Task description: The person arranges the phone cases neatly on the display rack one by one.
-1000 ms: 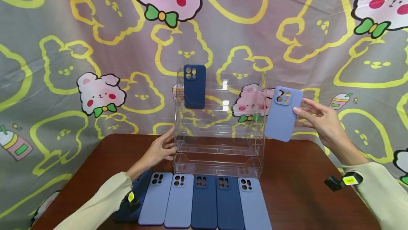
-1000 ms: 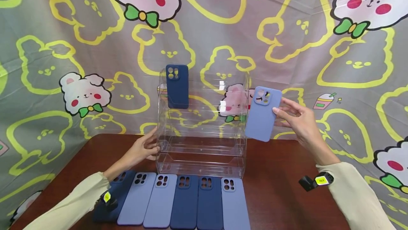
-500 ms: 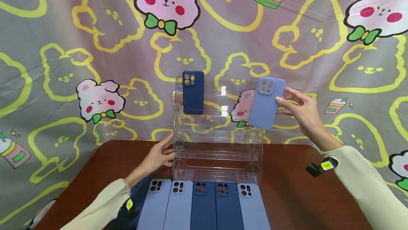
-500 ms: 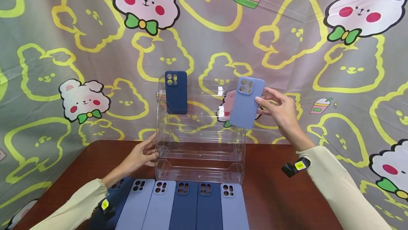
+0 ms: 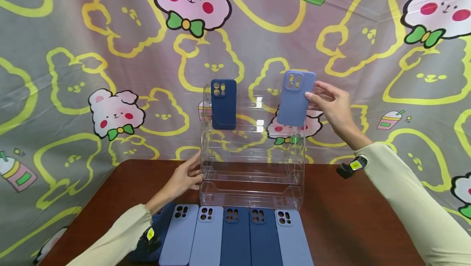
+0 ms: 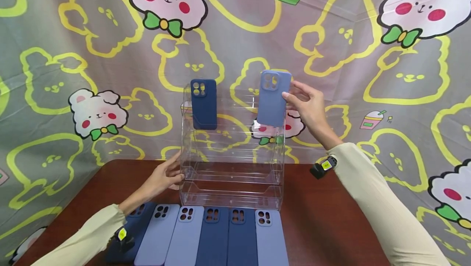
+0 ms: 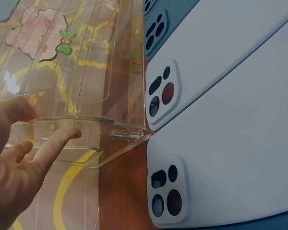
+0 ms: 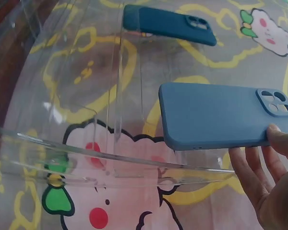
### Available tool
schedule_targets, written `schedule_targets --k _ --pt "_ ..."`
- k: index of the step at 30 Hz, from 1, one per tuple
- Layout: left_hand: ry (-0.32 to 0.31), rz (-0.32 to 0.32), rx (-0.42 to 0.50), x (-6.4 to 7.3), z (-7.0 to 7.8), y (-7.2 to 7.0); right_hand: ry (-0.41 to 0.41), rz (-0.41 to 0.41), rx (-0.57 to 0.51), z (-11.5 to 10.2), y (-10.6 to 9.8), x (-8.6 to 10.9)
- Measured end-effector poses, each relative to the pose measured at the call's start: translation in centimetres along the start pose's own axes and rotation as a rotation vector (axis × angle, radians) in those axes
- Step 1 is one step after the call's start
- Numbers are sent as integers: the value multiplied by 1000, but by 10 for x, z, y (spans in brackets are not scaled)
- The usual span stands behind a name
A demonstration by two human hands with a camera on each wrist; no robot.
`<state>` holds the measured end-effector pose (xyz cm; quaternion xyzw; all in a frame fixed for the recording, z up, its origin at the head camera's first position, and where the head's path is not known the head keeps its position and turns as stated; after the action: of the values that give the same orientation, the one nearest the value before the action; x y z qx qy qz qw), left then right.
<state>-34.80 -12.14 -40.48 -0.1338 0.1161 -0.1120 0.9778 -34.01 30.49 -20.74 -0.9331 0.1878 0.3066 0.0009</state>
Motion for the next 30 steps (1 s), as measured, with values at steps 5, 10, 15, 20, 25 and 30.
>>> schedule_targets --k 5,10,15,20,25,30 --pt "4 10 1 0 0 -3 -27 -27 -4 8 14 -9" --pt "9 15 13 -1 1 -5 -79 -31 71 14 27 -14" --pt "1 15 6 -2 0 -2 -132 -26 135 17 36 -14" --pt "-21 17 9 0 -2 2 -138 -62 239 27 39 -6" --pt "-18 16 -6 0 -2 5 -88 -81 253 37 37 0" --pt "-31 23 0 -1 -3 1 -87 -69 227 38 40 -1"
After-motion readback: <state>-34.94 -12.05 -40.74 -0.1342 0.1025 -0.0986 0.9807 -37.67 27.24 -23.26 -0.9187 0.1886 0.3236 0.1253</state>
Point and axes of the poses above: each hand's wrist, its own x-axis away from the middle knuckle, its own y-axis out of the palm, z = x × y, the point moved 4 cm from there along -x, towards the middle knuckle, and after that the axes turned 11 degrees about z, right-handed, at the moved point
